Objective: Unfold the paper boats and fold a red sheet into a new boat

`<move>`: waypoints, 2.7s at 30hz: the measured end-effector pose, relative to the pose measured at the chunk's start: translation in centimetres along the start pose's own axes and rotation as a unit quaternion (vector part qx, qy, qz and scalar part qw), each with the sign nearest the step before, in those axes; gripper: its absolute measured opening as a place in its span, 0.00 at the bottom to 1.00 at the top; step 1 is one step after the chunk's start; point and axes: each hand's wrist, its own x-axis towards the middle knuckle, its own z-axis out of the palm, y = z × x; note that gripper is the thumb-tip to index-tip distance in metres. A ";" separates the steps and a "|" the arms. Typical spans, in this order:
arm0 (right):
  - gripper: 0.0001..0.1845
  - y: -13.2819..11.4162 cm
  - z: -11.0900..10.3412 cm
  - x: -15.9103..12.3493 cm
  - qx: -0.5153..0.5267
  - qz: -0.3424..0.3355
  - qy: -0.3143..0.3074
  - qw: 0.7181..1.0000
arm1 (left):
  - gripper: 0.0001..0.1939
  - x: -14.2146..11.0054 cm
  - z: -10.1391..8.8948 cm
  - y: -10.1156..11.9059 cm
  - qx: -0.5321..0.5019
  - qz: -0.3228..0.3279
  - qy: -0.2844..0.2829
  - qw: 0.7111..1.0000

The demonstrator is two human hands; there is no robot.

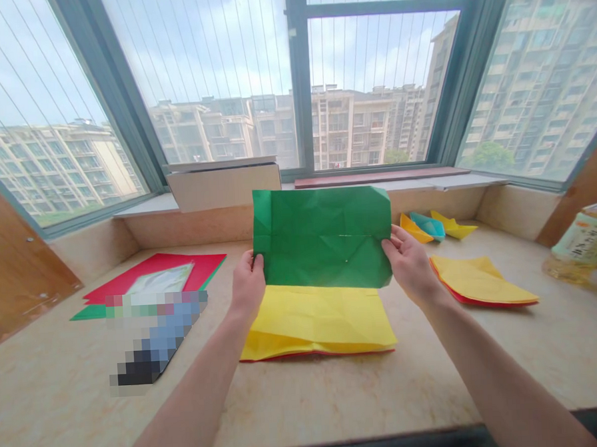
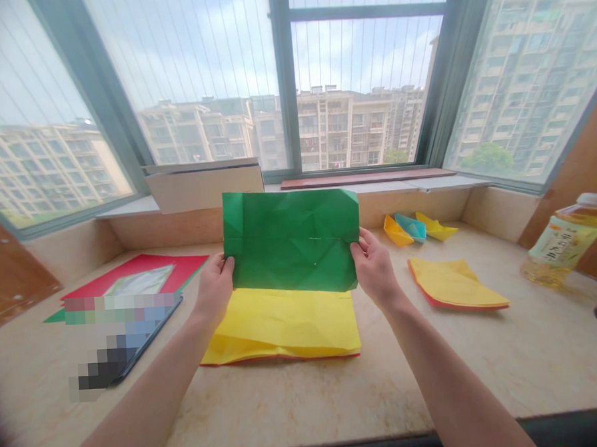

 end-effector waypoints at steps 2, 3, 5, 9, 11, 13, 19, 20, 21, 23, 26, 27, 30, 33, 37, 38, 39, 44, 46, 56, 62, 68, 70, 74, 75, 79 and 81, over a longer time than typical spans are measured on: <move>0.22 0.3 -0.5 0.3 -0.034 -0.007 0.014 0.999 | 0.12 -0.1 0.1 0.1 -0.001 -0.001 -0.009 1.000; 0.21 0.5 -0.7 0.4 -0.050 -0.013 0.021 0.998 | 0.12 -0.1 0.2 0.1 -0.002 -0.002 -0.014 1.000; 0.20 1.0 -1.0 0.7 -0.072 -0.021 0.035 0.997 | 0.13 -0.2 0.2 0.1 0.001 -0.006 -0.024 1.000; 0.21 2.2 -1.7 1.2 -0.064 0.005 0.054 0.996 | 0.14 -0.4 0.2 0.0 0.011 -0.020 -0.059 0.998; 0.25 2.7 -2.1 1.5 -0.056 0.022 0.069 0.996 | 0.15 -0.7 0.2 0.2 0.011 -0.027 -0.076 0.997; 0.27 3.2 -2.4 1.6 -0.058 0.033 0.083 0.994 | 0.17 -0.9 0.1 0.5 0.013 -0.035 -0.085 0.996; 0.28 3.3 -3.0 1.5 -0.111 0.013 0.103 0.988 | 0.19 -1.0 -0.2 1.1 0.086 -0.019 -0.068 0.994; 0.28 3.1 -2.9 1.3 -0.129 -0.006 0.110 0.986 | 0.19 -0.9 -0.3 1.1 0.107 -0.001 -0.059 0.993; 0.28 2.9 -2.8 1.1 -0.153 -0.029 0.116 0.981 | 0.18 -0.8 -0.4 1.1 0.132 0.020 -0.050 0.990; 0.25 2.3 -2.4 0.6 -0.218 -0.068 0.121 0.966 | 0.17 -0.7 -0.6 1.3 0.188 0.068 -0.032 0.979; 0.19 1.7 -2.0 0.2 -0.312 -0.103 0.104 0.939 | 0.16 -0.9 -0.8 1.6 0.260 0.111 -0.014 0.959; 0.18 1.6 -2.0 0.1 -0.327 -0.108 0.095 0.934 | 0.15 -1.0 -1.0 1.7 0.283 0.115 -0.012 0.952; 0.16 2.0 -2.2 0.3 -0.335 -0.066 0.055 0.938 | 0.14 -1.2 -1.7 2.4 0.377 0.105 -0.007 0.920; 0.14 2.8 -2.3 0.2 -0.309 0.005 -0.013 0.951 | 0.15 -1.4 -2.6 3.1 0.476 0.130 0.007 0.870; 0.11 3.1 -1.2 -0.9 -0.269 0.016 -0.076 0.960 | 0.25 -1.8 -2.6 3.2 0.516 0.300 -0.111 0.795; 0.11 2.9 -0.9 -1.4 -0.288 0.015 -0.095 0.953 | 0.25 -2.0 -2.4 2.9 0.514 0.325 -0.170 0.776; 0.12 2.7 -0.6 -1.8 -0.323 0.017 -0.122 0.938 | 0.23 -2.2 -2.0 2.5 0.512 0.333 -0.227 0.759; 0.17 1.7 -0.1 -3.3 -0.563 0.045 -0.279 0.776 | 0.22 -3.7 -0.4 -0.2 0.536 0.249 -0.379 0.712; 0.16 1.7 0.3 -3.7 -0.629 0.012 -0.280 0.725 | 0.25 -4.0 -0.2 -0.7 0.554 0.208 -0.392 0.704; 0.35 3.6 6.0 -6.7 -0.578 -0.068 -0.381 0.719 | 0.31 -4.7 0.0 0.1 0.566 0.094 -0.407 0.710; 0.39 4.3 6.1 -6.8 -0.555 0.000 -0.434 0.710 | 0.34 -4.9 0.2 -1.7 0.531 0.147 -0.370 0.748; 0.40 4.0 6.2 -6.7 -0.555 0.004 -0.430 0.712 | 0.39 -4.8 0.6 -2.0 0.514 0.094 -0.405 0.750; 0.40 4.0 6.3 -6.7 -0.556 0.012 -0.433 0.709 | 0.39 -4.7 0.5 -2.1 0.515 0.102 -0.403 0.750; 0.43 4.4 6.3 -7.0 -0.573 0.024 -0.385 0.723 | 0.37 -4.7 0.2 -2.8 0.507 0.128 -0.383 0.761; 0.44 4.5 6.2 -7.2 -0.583 0.027 -0.359 0.729 | 0.35 -4.8 0.2 -3.0 0.504 0.140 -0.369 0.768; 0.43 4.9 6.3 -7.7 -0.608 0.034 -0.309 0.730 | 0.27 -5.3 0.2 -2.9 0.494 0.202 -0.316 0.784; 0.43 4.7 6.3 -7.7 -0.614 0.042 -0.309 0.725 | 0.26 -5.6 0.2 -2.0 0.488 0.220 -0.315 0.784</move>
